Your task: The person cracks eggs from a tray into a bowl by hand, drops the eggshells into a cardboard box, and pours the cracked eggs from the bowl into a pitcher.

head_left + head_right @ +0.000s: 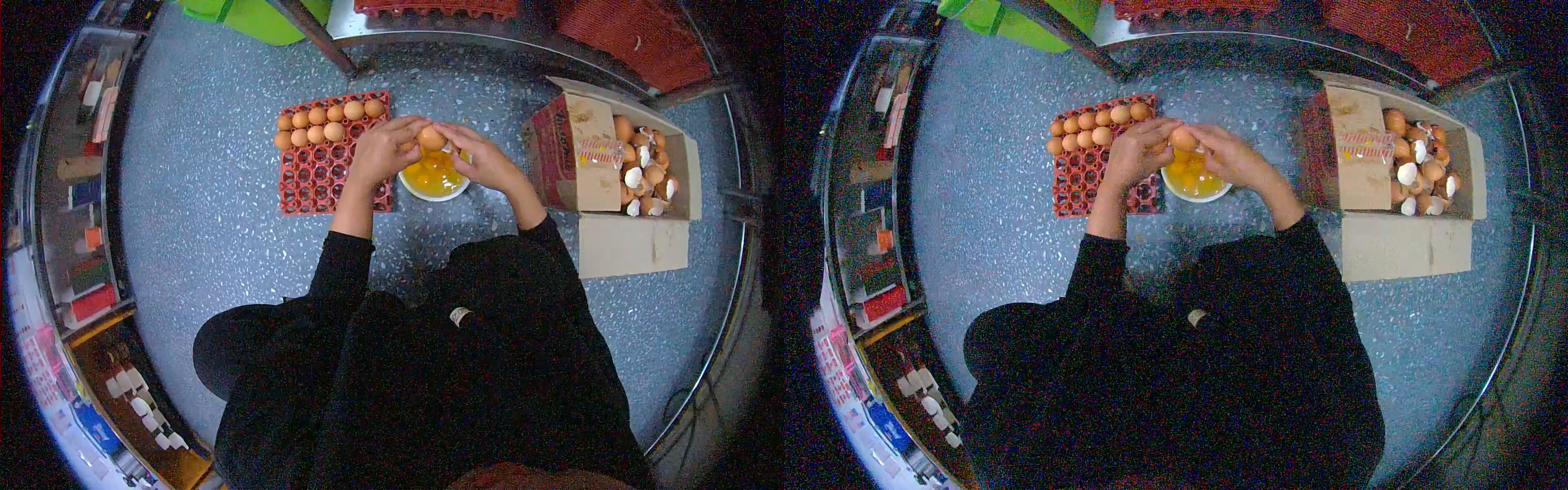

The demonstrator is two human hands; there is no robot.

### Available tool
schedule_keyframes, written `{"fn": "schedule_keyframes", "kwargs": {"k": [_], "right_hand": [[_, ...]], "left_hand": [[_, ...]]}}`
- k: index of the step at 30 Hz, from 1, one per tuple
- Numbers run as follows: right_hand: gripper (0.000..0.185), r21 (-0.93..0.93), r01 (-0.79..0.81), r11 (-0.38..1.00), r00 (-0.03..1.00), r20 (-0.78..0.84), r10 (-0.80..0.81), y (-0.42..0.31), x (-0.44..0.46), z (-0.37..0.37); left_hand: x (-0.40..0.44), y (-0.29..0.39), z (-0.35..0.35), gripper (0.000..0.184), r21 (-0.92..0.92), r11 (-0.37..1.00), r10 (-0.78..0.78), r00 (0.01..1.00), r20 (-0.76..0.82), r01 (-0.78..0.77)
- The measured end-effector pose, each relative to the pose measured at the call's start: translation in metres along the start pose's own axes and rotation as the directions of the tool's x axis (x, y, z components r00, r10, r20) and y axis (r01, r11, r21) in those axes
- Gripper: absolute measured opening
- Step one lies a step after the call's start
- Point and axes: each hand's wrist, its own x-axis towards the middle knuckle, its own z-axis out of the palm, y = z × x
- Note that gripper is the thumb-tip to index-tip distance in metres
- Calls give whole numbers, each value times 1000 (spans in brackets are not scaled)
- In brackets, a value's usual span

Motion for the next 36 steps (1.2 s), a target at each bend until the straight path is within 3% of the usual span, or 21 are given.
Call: {"fn": "schedule_keyframes", "kwargs": {"k": [2,3,5,7,8,10,12,14,15,19,21,23,25,26,27,28,29,31,32,34,36], "right_hand": [[50,24,-14,1000,1000,1,14,11,-3,9],[53,52,-29,998,1000,7,28,18,-5,13],[51,204,-131,970,991,40,126,33,-8,20],[49,439,-240,866,969,59,238,52,-14,35],[49,425,-245,872,966,27,258,48,-16,30],[50,440,-296,848,937,-36,346,39,-19,26],[52,502,-288,815,922,-83,377,23,-23,9],[47,799,-199,568,841,-158,517,-34,-27,-29],[47,796,-192,573,838,-171,518,-49,-32,-41],[31,926,103,364,591,-351,726,-89,-73,-90],[30,907,86,413,484,-400,778,-103,-100,-119],[33,806,66,589,396,-563,726,-86,-135,-143],[33,643,-142,753,270,-706,654,-77,-162,-167],[33,639,-145,755,267,-710,652,-64,-182,-181],[38,430,-524,735,287,-724,628,-47,-203,-194],[44,143,-804,578,312,-725,614,-43,-210,-200],[44,144,-805,575,309,-725,615,-38,-216,-202],[45,-210,-876,434,461,-627,628,-38,-215,-206],[45,-212,-875,435,464,-625,628,-33,-213,-206],[39,-471,-809,352,574,-506,643,-22,-208,-203],[34,-498,-802,330,574,-486,659,-22,-200,-202]], "left_hand": [[-1,-3,7,39,-7,999,38,999,16,-38],[-4,-6,12,40,-17,1000,-19,998,52,19],[-2,-10,21,41,-51,998,-21,995,99,27],[5,-14,26,43,-150,976,-117,963,242,156],[12,-9,26,43,-168,978,-78,965,250,122],[28,3,19,44,-381,830,-242,879,412,407],[55,14,13,45,-311,881,-191,869,456,357],[83,32,7,44,-404,836,-124,844,522,372],[99,56,-4,42,-429,856,-47,871,490,287],[143,141,11,41,-545,838,187,929,321,19],[151,175,36,37,-630,775,261,930,261,-41],[149,195,60,39,-664,747,251,934,254,-20],[141,199,72,40,-696,718,241,939,247,-1],[133,197,75,40,-668,744,227,936,270,12],[126,194,78,39,-637,770,213,932,293,24],[121,188,82,39,-639,769,216,931,295,24],[116,180,85,38,-653,752,186,924,333,84],[110,164,84,38,-664,733,155,916,369,144],[107,155,82,37,-661,720,111,905,410,212],[106,139,71,36,-653,703,61,891,449,281],[105,123,57,34,-661,659,38,861,507,360]]}}
